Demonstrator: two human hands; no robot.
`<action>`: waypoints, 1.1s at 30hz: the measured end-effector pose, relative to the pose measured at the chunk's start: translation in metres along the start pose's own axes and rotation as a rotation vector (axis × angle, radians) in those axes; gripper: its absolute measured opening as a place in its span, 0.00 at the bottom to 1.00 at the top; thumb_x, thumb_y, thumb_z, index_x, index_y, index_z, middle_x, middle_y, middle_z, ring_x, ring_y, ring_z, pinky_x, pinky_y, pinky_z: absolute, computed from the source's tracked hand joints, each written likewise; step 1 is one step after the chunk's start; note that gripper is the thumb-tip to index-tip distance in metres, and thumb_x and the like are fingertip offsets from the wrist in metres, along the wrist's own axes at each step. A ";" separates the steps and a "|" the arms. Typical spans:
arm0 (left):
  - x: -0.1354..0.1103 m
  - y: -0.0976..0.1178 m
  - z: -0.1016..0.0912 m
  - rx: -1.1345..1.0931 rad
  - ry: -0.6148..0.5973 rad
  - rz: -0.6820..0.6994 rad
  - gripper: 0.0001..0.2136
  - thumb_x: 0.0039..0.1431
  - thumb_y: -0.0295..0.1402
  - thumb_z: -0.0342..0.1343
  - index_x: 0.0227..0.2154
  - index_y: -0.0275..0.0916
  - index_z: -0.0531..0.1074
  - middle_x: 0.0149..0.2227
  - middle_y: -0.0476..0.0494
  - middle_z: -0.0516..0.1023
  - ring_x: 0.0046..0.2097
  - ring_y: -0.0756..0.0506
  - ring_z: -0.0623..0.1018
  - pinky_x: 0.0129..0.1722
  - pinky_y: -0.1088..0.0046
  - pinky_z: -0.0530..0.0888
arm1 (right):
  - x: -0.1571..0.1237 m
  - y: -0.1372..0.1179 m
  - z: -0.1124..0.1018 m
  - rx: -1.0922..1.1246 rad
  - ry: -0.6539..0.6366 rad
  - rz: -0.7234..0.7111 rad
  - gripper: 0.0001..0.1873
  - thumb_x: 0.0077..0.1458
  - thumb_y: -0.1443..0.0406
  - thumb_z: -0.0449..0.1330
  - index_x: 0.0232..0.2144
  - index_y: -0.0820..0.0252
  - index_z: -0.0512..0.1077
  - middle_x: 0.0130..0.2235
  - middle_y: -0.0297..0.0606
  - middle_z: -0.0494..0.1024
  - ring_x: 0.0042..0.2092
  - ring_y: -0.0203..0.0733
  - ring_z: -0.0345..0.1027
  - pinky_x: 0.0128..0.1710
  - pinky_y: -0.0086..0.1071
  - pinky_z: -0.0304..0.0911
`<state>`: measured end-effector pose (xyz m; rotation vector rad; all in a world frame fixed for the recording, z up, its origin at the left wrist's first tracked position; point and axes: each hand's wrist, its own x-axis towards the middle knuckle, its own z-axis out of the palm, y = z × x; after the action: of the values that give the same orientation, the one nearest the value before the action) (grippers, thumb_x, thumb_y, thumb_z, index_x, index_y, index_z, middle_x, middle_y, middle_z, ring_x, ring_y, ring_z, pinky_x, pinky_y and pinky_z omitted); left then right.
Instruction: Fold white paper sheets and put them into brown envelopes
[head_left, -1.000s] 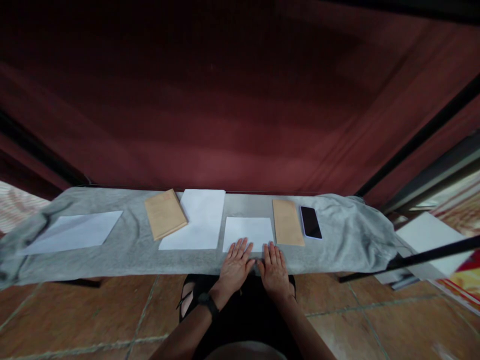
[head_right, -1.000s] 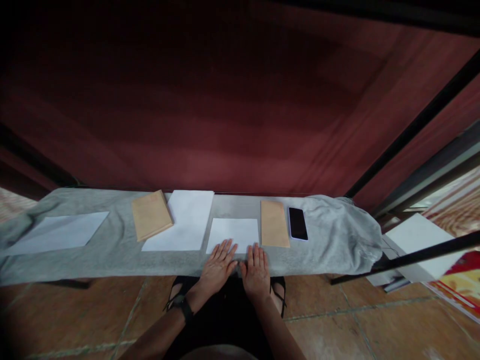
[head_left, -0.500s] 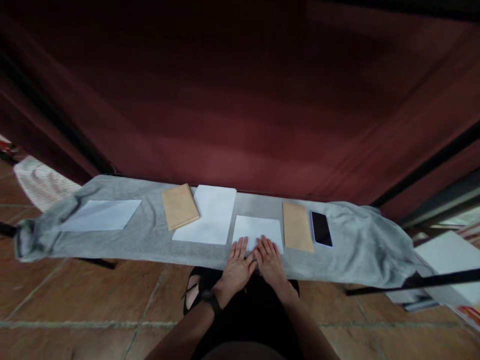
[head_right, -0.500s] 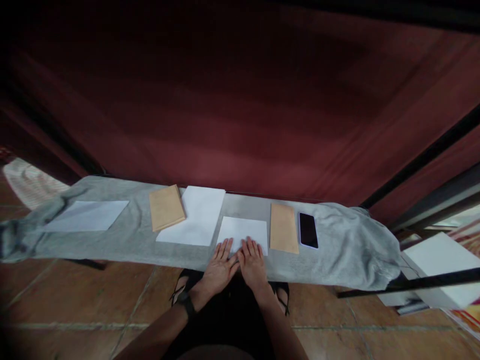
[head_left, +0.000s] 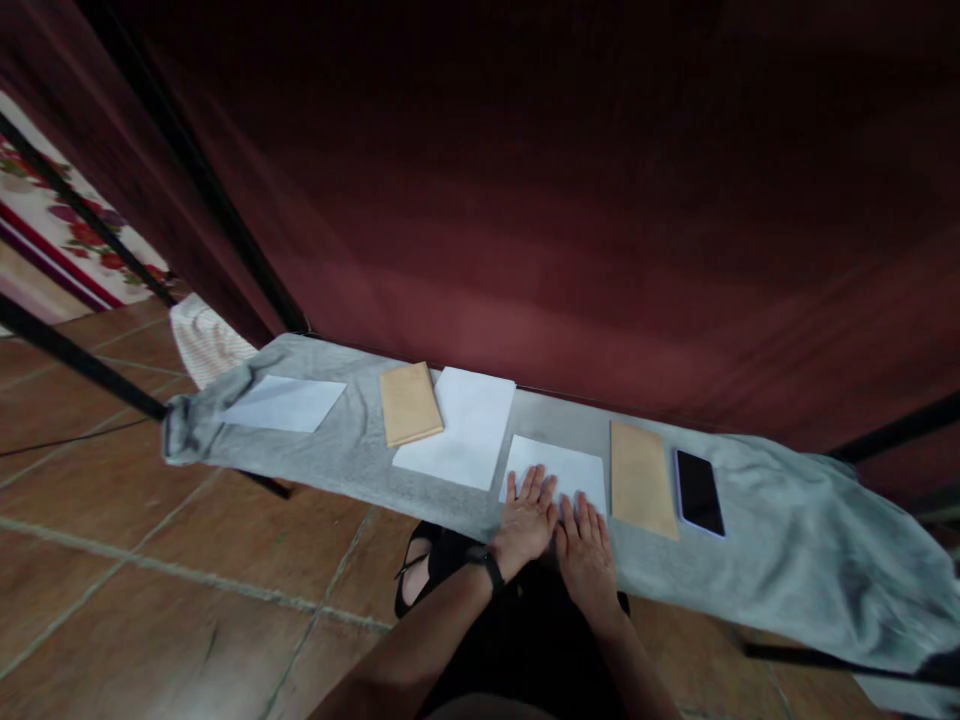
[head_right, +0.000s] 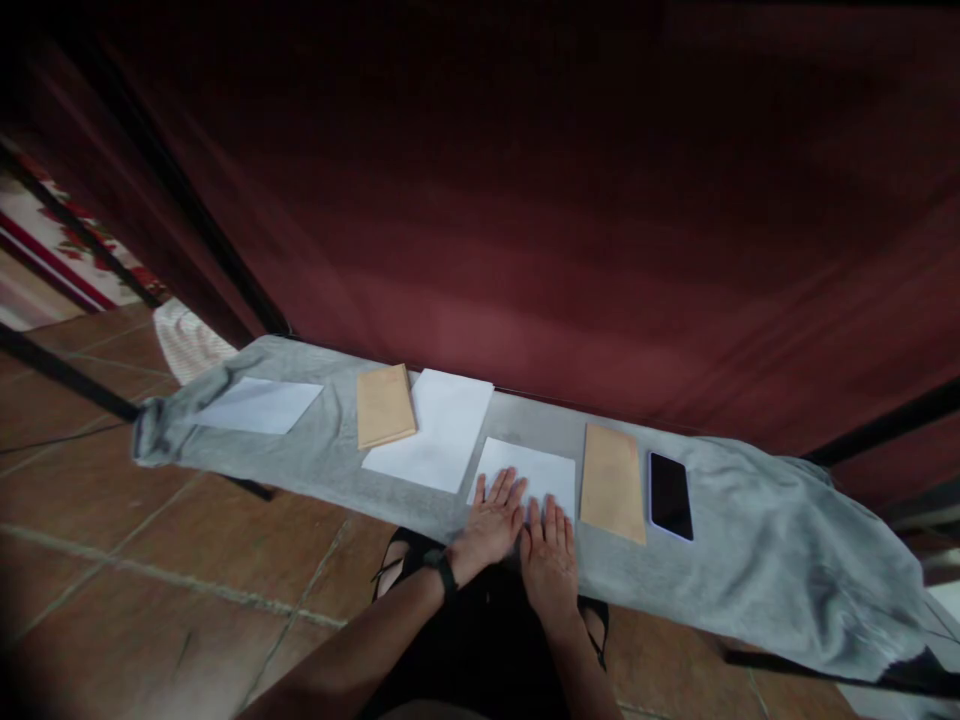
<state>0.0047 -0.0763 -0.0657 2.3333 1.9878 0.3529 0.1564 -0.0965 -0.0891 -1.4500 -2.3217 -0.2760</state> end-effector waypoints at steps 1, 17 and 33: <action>0.006 -0.002 0.001 -0.001 0.005 -0.003 0.25 0.71 0.40 0.36 0.68 0.44 0.55 0.71 0.42 0.53 0.72 0.39 0.50 0.69 0.44 0.48 | 0.001 -0.001 0.000 -0.006 0.002 0.006 0.28 0.69 0.61 0.42 0.67 0.62 0.58 0.69 0.52 0.57 0.68 0.55 0.53 0.65 0.52 0.51; 0.030 -0.032 0.001 0.057 0.064 0.006 0.25 0.70 0.40 0.39 0.67 0.40 0.58 0.70 0.40 0.56 0.71 0.39 0.54 0.68 0.52 0.53 | 0.018 -0.004 0.000 0.059 -0.052 0.191 0.25 0.70 0.61 0.44 0.61 0.62 0.68 0.65 0.51 0.66 0.65 0.52 0.60 0.63 0.48 0.55; 0.026 -0.032 0.007 0.091 0.114 -0.095 0.29 0.68 0.39 0.40 0.67 0.29 0.56 0.69 0.31 0.56 0.71 0.38 0.55 0.67 0.54 0.58 | 0.097 0.005 0.036 0.028 -0.035 0.425 0.33 0.69 0.56 0.44 0.66 0.78 0.55 0.67 0.64 0.55 0.69 0.58 0.51 0.66 0.53 0.48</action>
<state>-0.0211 -0.0447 -0.0750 2.3099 2.2025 0.4069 0.1148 -0.0020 -0.0812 -1.8945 -1.9666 -0.0968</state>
